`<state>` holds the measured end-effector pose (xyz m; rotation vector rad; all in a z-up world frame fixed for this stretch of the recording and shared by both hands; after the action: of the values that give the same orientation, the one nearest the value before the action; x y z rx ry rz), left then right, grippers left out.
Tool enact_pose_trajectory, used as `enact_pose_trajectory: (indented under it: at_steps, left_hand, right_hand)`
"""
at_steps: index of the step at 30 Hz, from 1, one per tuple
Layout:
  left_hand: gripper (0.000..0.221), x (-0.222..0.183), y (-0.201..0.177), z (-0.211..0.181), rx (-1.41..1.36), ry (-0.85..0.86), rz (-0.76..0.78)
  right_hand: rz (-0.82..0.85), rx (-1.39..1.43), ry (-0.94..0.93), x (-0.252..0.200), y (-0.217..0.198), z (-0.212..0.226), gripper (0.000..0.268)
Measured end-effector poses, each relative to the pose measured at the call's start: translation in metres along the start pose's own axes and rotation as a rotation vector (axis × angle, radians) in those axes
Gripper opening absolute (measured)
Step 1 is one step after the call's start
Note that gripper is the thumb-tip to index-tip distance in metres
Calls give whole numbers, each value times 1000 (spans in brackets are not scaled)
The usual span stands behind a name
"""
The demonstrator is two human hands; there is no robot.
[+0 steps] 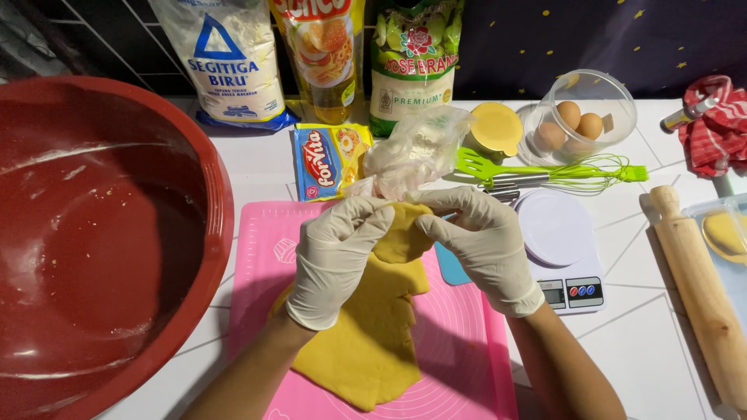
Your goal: Tearing off pieces of dough, weighing them on a digital scale for consistency, and shaping them into small rounds by hand.
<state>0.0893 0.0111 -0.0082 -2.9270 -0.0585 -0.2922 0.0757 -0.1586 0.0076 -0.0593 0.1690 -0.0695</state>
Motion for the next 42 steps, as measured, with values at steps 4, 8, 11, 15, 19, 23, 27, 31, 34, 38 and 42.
enact_pose_trajectory:
  at_steps: [4, 8, 11, 15, 19, 23, 27, 31, 34, 38, 42]
  left_hand:
    - [11, 0, 0, 7, -15, -94, -25]
    - [18, -2, 9, 21, -212, -215, 129]
    - [14, -7, 11, 30, -263, -232, 109]
    - [15, -11, -1, 11, -220, -133, -26]
    - [33, -7, 13, -14, -528, -288, -72]
    - [71, -15, 42, 9, -1256, -611, -150]
    - [78, -16, 54, 25, -1568, -614, -100]
    - [80, -20, 54, 24, -1634, -491, -33]
    - [81, -23, 42, 14, -1660, -351, 37]
    - [85, -24, 32, -10, -1702, -120, 169]
    - [84, -40, 48, 11, -1754, -73, 98]
  right_hand:
    - [-22, 40, -14, 0, -5, -1, 29]
    - [-49, 83, -26, 6, -16, -7, 31]
    - [-8, 75, -32, 15, -18, -16, 34]
    - [44, 82, 24, 1, 9, -11, 23]
    - [-16, 60, -4, 2, 2, -6, 18]
    - [13, 114, 23, 6, -4, -20, 23]
    - [50, -46, 36, 1, 9, -32, 27]
    - [43, -226, -122, -11, 31, -13, 31]
    - [115, -277, -714, -39, 40, 32, 55]
    - [130, -908, -928, -68, 59, -8, 86]
    - [306, -992, -877, -77, 62, -53, 100]
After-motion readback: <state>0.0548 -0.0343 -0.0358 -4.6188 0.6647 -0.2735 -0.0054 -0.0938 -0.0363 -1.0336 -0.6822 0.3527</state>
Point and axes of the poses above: each hand's wrist, its own x-axis towards the middle knuckle, its own y-axis out of the palm, z = x × y, the point moved 8 cm from there along x, towards the middle knuckle, and after that the axes turned 15 degrees about y, right-handed, at the moved point
